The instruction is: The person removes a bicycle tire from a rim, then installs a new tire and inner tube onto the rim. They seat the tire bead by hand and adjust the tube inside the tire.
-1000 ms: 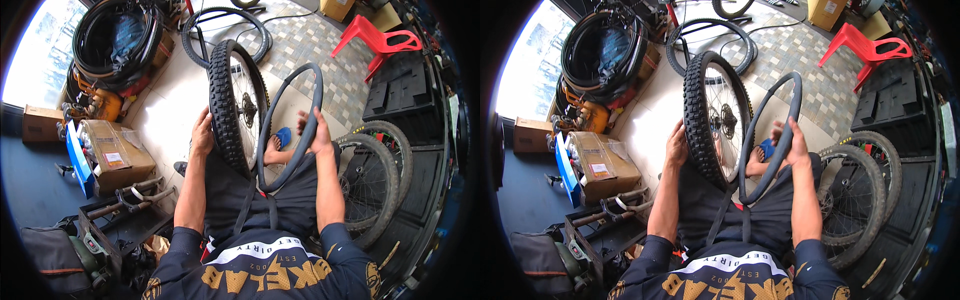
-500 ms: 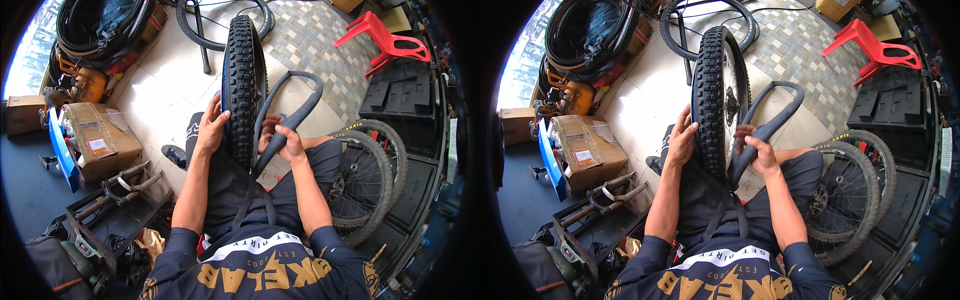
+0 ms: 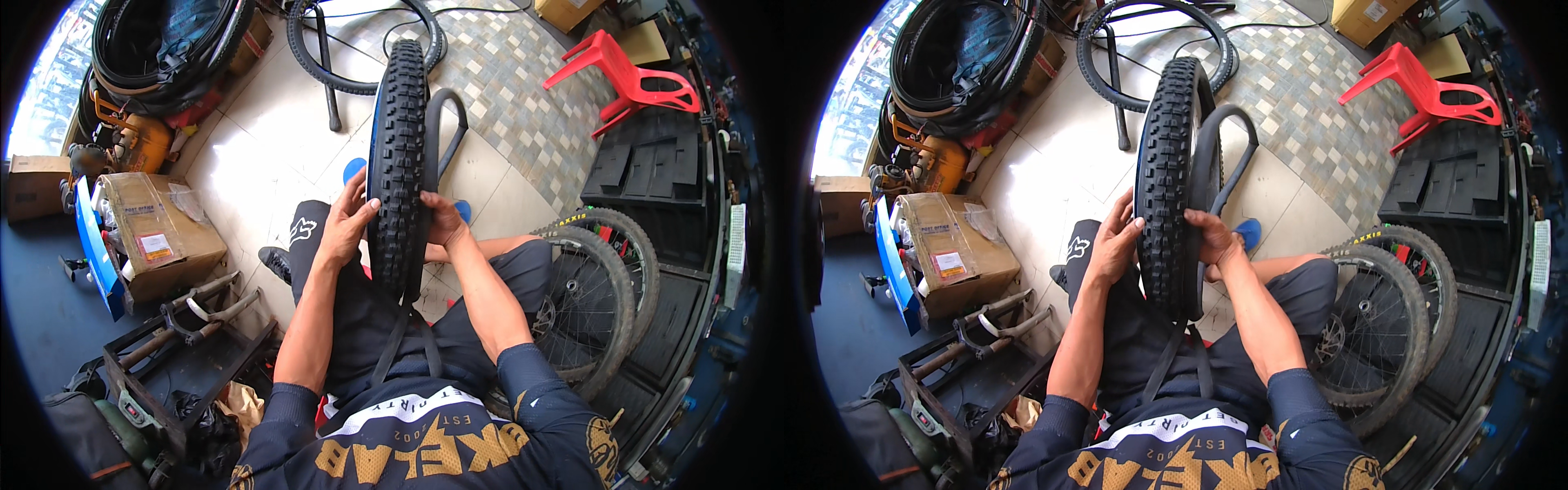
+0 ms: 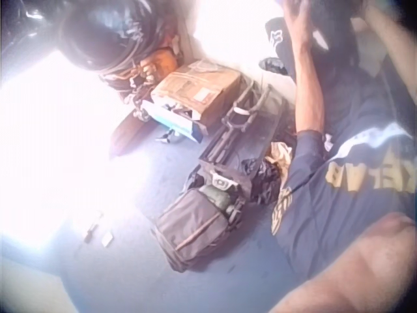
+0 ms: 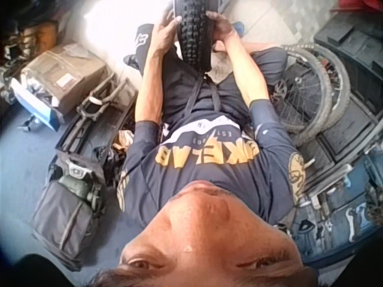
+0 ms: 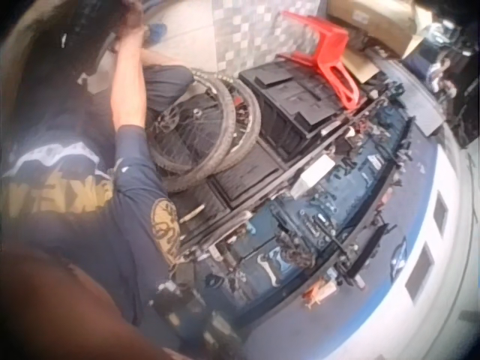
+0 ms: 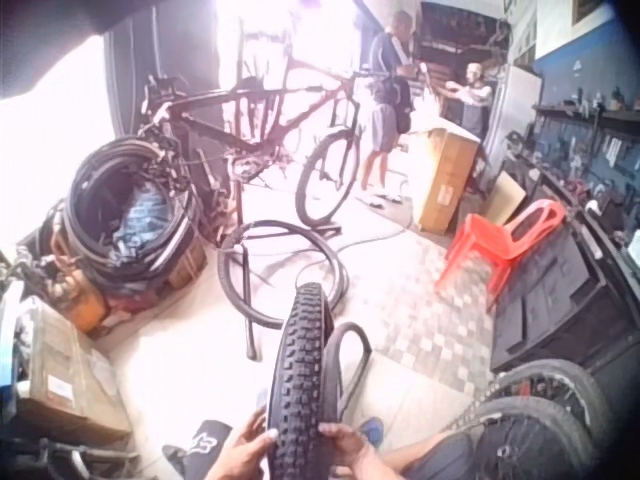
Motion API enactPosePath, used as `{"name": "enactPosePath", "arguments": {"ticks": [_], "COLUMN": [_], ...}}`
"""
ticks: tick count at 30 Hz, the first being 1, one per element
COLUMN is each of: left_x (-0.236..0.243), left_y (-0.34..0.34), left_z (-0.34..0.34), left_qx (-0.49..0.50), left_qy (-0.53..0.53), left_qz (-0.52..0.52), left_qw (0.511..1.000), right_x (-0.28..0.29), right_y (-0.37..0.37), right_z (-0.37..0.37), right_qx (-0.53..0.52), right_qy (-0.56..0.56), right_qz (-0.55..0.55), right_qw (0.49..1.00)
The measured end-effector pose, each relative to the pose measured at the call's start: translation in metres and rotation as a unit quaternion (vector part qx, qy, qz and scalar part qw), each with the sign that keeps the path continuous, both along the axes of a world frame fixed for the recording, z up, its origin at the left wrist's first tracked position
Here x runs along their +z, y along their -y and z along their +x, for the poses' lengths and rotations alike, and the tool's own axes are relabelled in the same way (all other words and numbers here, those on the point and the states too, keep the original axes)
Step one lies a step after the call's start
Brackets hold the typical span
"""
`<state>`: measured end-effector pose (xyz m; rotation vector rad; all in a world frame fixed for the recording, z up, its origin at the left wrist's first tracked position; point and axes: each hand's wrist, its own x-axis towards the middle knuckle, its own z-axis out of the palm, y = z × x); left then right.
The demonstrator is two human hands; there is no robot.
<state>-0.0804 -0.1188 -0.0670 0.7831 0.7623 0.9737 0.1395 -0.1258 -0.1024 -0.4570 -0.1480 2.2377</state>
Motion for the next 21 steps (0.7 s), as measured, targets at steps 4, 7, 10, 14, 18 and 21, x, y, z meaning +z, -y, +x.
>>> {"name": "enactPosePath", "arguments": {"ticks": [4, 7, 10, 14, 18, 21], "left_x": [-0.001, -0.005, -0.015, -0.032, -0.037, -0.026], "left_y": [-0.001, -0.002, 0.000, 0.019, 0.046, 0.036], "left_z": [0.015, 0.025, 0.038, 0.047, 0.047, 0.067], "left_qx": [0.029, 0.046, 0.054, 0.063, -0.065, 0.006], "left_qy": [-0.010, -0.060, -0.099, -0.163, -0.247, -0.168], "left_qz": [-0.020, -0.015, -0.006, -0.004, -0.181, -0.012], "left_qw": [0.999, 0.997, 0.994, 0.985, 0.950, 0.986], "right_x": [-0.002, 0.001, 0.003, 0.010, 0.033, 0.055], "right_y": [0.003, 0.005, 0.000, -0.009, -0.039, -0.065], "right_z": [0.003, 0.011, 0.022, 0.035, 0.051, 0.067], "right_qx": [-0.042, -0.087, -0.105, -0.147, -0.175, -0.238], "right_qy": [-0.018, 0.015, 0.031, 0.033, 0.036, 0.018], "right_qz": [0.067, 0.083, 0.070, 0.049, 0.054, 0.079], "right_qw": [0.997, 0.993, 0.992, 0.987, 0.982, 0.968]}}
